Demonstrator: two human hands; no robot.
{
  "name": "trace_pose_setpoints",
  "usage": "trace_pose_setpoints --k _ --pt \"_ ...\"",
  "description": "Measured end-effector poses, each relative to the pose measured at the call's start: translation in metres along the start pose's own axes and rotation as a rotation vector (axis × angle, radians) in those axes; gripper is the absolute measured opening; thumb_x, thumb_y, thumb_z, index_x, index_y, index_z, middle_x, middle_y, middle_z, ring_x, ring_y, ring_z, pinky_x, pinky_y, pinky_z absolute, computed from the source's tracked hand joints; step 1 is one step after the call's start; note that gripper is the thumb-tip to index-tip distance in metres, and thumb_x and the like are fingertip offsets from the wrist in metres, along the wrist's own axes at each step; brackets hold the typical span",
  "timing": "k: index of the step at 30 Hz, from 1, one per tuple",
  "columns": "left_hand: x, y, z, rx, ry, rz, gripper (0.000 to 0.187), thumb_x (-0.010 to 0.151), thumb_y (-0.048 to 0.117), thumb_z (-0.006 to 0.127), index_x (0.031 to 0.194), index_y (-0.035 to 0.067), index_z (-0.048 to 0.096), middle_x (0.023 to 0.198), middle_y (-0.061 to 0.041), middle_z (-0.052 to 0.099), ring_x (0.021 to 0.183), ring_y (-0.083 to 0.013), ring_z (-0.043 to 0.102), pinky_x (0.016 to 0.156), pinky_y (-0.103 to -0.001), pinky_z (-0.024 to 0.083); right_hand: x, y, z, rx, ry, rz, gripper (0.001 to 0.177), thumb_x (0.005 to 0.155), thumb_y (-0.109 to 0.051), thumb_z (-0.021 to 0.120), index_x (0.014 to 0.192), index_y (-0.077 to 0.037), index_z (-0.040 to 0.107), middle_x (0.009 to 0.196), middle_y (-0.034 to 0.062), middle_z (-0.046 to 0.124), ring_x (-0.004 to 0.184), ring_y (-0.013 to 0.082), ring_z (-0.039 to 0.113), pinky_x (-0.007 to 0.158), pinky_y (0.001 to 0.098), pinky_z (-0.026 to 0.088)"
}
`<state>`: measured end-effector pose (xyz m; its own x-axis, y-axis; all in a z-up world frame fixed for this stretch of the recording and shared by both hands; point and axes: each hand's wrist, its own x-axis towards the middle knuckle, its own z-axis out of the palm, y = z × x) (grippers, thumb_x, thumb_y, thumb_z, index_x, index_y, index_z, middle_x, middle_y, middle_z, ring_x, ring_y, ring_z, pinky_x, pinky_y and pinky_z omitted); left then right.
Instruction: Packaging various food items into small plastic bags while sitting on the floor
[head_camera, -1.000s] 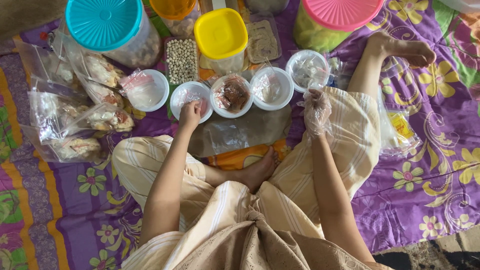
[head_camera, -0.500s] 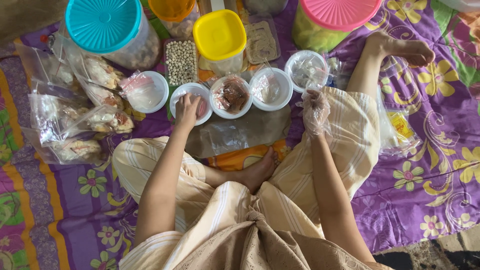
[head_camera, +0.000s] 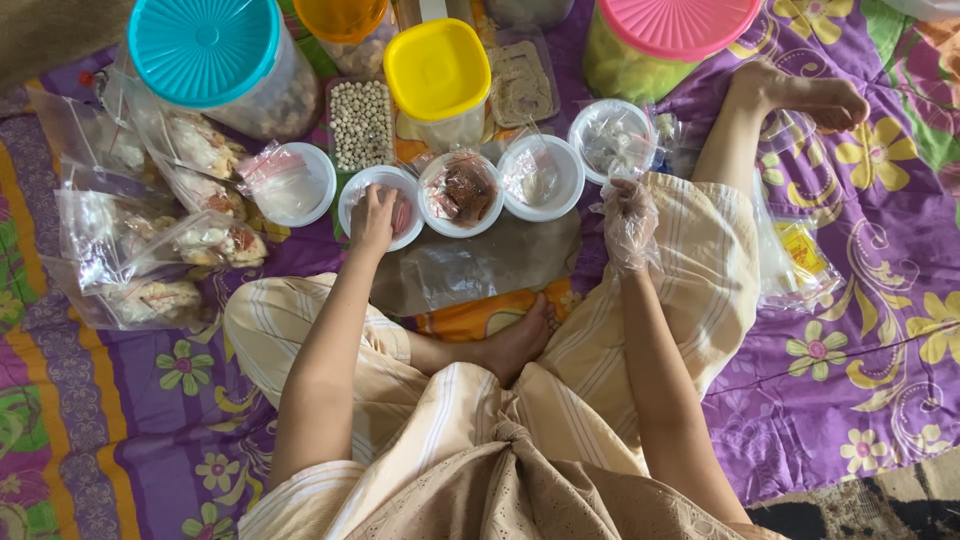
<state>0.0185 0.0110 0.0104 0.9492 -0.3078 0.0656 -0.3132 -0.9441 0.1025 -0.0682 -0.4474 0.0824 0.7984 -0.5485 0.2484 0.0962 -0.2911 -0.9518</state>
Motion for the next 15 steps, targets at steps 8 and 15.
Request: trace_pose_setpoints --k 8,15 --pt "0.006 0.002 -0.001 -0.004 -0.03 -0.022 0.067 0.067 -0.007 0.08 0.126 0.011 0.055 0.134 -0.016 0.048 0.103 -0.0427 0.068 0.083 -0.053 0.058 0.001 0.0 0.0 -0.031 0.009 -0.019 0.024 0.094 -0.004 0.062 0.107 -0.015 0.079 0.082 0.0089 0.072 0.063 0.0137 0.062 0.058 0.03 0.051" --pt "0.012 0.001 -0.001 0.025 -0.035 -0.009 0.069 0.067 -0.007 0.08 0.13 0.012 0.056 0.132 -0.013 0.051 0.102 -0.0404 0.067 0.082 -0.051 0.058 0.001 0.015 0.003 -0.132 0.001 0.011 0.022 0.094 -0.01 0.065 0.108 -0.019 0.08 0.095 0.0097 0.074 0.062 0.0224 0.069 0.058 0.0372 0.053"
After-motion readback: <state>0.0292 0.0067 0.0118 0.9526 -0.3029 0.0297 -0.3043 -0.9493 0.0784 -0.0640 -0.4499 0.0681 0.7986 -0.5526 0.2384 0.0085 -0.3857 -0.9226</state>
